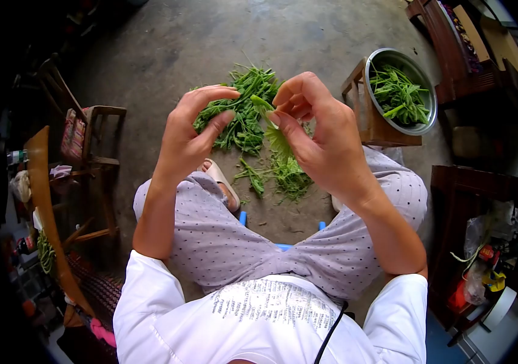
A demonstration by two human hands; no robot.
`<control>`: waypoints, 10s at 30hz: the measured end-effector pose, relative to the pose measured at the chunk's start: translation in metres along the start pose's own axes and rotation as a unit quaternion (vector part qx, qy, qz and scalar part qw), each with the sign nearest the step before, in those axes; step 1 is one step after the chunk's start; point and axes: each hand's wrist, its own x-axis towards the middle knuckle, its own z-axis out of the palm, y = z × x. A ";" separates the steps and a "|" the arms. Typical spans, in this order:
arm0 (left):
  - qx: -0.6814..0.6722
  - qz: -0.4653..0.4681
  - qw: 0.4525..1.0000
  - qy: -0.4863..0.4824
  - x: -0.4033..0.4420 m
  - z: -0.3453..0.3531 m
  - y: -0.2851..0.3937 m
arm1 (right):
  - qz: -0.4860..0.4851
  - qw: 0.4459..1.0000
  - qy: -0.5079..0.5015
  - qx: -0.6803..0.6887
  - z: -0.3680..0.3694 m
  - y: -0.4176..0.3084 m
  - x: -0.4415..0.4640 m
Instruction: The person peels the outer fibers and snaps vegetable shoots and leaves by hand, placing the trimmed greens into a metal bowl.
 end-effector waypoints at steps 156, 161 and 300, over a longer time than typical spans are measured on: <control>-0.583 -0.161 0.791 0.094 -0.007 0.010 0.014 | 0.145 0.979 0.060 0.126 0.027 0.004 -0.005; -0.629 -0.130 0.755 0.134 -0.006 -0.013 -0.009 | 0.162 0.984 0.066 0.045 0.000 0.017 -0.004; -0.567 -0.191 0.794 0.107 -0.016 0.024 0.036 | -0.046 0.995 0.061 -0.071 0.035 -0.016 0.007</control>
